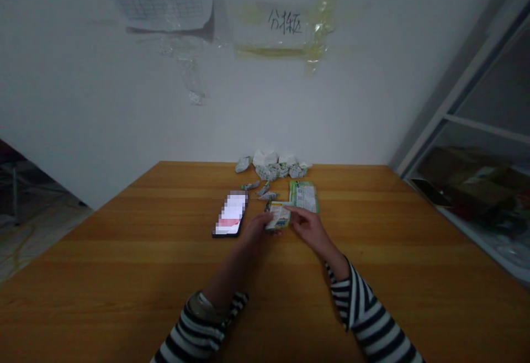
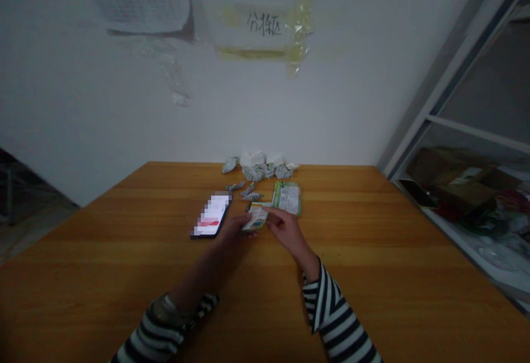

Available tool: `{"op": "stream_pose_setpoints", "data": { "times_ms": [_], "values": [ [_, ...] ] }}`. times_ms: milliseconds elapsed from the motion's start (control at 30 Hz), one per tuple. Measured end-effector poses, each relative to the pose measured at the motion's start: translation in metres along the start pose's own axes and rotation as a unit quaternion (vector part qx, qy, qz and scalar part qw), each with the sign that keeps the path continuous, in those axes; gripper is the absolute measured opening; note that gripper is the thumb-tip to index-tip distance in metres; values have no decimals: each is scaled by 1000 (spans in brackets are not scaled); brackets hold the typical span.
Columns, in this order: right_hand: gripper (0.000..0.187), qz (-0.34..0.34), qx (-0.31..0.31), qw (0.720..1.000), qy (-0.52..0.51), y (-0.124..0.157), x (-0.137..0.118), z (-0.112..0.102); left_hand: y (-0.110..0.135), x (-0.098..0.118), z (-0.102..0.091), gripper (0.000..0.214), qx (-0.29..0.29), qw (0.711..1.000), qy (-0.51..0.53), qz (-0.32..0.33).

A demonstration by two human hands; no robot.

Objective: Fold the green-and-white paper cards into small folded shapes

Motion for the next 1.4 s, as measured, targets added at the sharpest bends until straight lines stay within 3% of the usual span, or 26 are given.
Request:
{"op": "stream_pose_setpoints", "data": {
  "times_ms": [67,133,233,333,433,500,633,967,1400],
  "values": [
    [24,-24,-2,999,33,1,2,-1,2,0,5,32,-11,1000,-9,-17],
    [16,-18,40,998,39,1,6,-1,4,1,11,49,-13,1000,-27,-7],
    [16,43,119,992,-5,1,14,2,8,5,16,66,12,993,-64,101],
    [21,91,161,980,-80,1,19,6,11,9,17,52,32,973,-120,194],
    [22,102,176,972,-120,1,19,7,13,11,18,32,49,955,-189,222],
    [20,102,173,972,-120,0,17,7,15,14,18,22,90,942,-221,234],
    [19,97,167,973,-123,-1,11,7,23,20,21,17,150,935,-213,240],
    [32,121,231,960,-107,3,2,13,22,7,30,28,139,971,-27,194],
    [37,131,238,958,-89,6,1,21,23,5,31,44,185,966,-2,179]
  ]
}}
Point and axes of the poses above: each hand's wrist, its own y-axis away from the middle knuckle, its own z-axis out of the palm, x = y × z, the point moved 2 cm from there along -y, towards the middle knuckle, and after that the axes turned 3 degrees about -z, right-handed, at the moved point
